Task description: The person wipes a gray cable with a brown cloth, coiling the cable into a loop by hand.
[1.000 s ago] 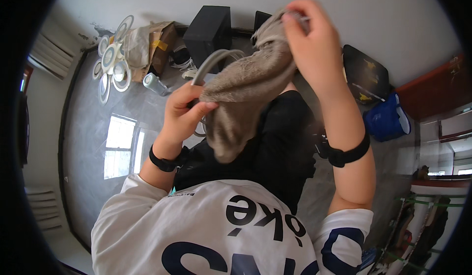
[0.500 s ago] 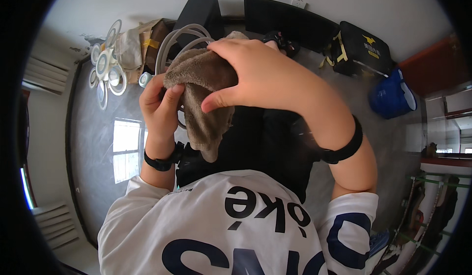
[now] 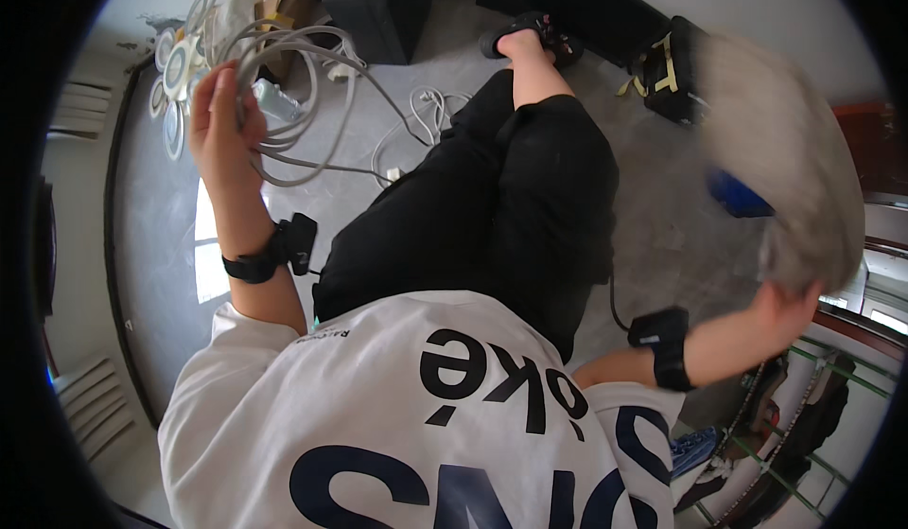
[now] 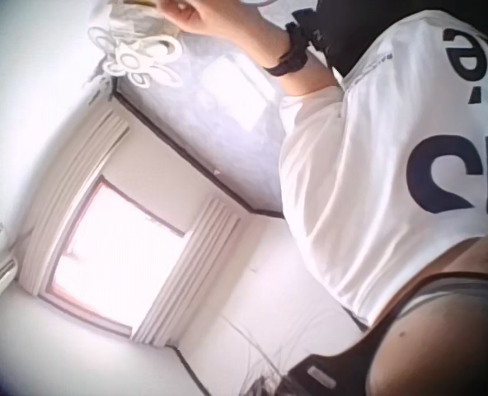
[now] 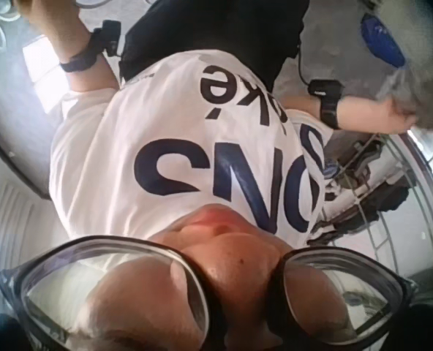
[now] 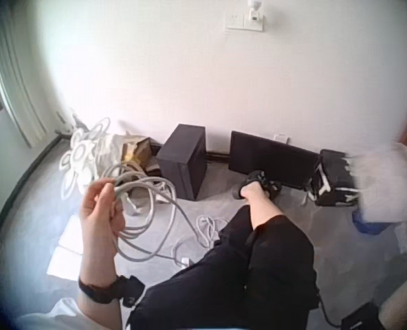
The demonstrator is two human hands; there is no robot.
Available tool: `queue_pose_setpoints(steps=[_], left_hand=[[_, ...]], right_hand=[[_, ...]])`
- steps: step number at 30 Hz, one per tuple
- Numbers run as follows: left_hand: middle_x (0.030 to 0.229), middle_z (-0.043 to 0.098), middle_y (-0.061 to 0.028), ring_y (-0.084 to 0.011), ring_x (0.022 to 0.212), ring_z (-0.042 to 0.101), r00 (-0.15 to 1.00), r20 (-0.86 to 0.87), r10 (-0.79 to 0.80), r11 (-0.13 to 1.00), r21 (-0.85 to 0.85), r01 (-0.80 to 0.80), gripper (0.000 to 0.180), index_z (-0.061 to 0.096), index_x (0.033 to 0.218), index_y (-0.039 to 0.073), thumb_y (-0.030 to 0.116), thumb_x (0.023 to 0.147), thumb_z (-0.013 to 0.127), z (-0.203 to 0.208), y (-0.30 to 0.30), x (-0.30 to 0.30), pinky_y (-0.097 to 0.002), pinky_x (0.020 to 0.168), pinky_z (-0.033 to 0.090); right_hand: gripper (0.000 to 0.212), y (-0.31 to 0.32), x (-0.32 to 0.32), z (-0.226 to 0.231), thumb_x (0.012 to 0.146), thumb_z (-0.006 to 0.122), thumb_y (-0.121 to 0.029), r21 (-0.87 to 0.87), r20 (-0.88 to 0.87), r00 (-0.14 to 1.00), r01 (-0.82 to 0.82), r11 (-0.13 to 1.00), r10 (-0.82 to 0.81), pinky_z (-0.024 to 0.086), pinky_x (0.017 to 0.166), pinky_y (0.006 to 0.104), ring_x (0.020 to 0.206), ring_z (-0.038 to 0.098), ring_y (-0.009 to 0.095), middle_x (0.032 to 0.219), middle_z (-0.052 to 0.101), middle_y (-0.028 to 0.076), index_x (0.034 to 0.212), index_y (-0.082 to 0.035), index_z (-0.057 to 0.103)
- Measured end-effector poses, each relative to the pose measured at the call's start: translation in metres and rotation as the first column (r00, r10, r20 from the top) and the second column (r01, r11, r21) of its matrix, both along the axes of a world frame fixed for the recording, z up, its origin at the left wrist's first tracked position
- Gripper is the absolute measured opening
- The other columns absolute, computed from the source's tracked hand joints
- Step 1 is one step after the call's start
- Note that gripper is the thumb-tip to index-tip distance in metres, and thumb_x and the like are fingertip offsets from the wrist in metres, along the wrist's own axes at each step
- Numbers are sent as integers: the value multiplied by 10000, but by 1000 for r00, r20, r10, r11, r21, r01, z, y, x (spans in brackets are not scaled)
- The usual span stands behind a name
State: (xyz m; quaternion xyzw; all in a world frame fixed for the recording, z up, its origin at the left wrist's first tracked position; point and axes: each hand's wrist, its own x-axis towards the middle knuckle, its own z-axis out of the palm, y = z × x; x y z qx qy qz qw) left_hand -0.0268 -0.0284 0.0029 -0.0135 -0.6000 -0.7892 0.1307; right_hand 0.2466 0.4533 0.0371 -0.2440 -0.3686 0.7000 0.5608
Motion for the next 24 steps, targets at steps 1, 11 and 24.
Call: queue_pose_setpoints(steps=[1,11,24], left_hand=[[638,530,-38,-40,420,368,1000,17,15,1000,17,-15,158,576,941,50,161,829,571,-7,-10,-3,-162,362,238],[641,332,-75,-189,607,366,968,210,137,740,628,-241,121,329,661,22,95,754,359,-1,-131,-71,-295,596,325],[587,314,-54,-176,534,341,987,-30,-155,720,681,134,117,305,628,63,93,732,350,16,-164,-93,-297,546,299]], right_hand=[[391,7,29,-12,874,419,-142,-20,-4,997,73,997,-73,317,985,445,1194,364,293,1268,406,172,1235,5,384],[405,1,228,-17,869,417,-135,-87,165,967,212,973,-196,290,993,452,1206,334,295,1283,374,168,1246,4,360],[425,-68,33,-14,864,414,-125,42,193,931,-322,946,309,255,1002,462,1221,295,297,1304,333,164,1260,3,328]])
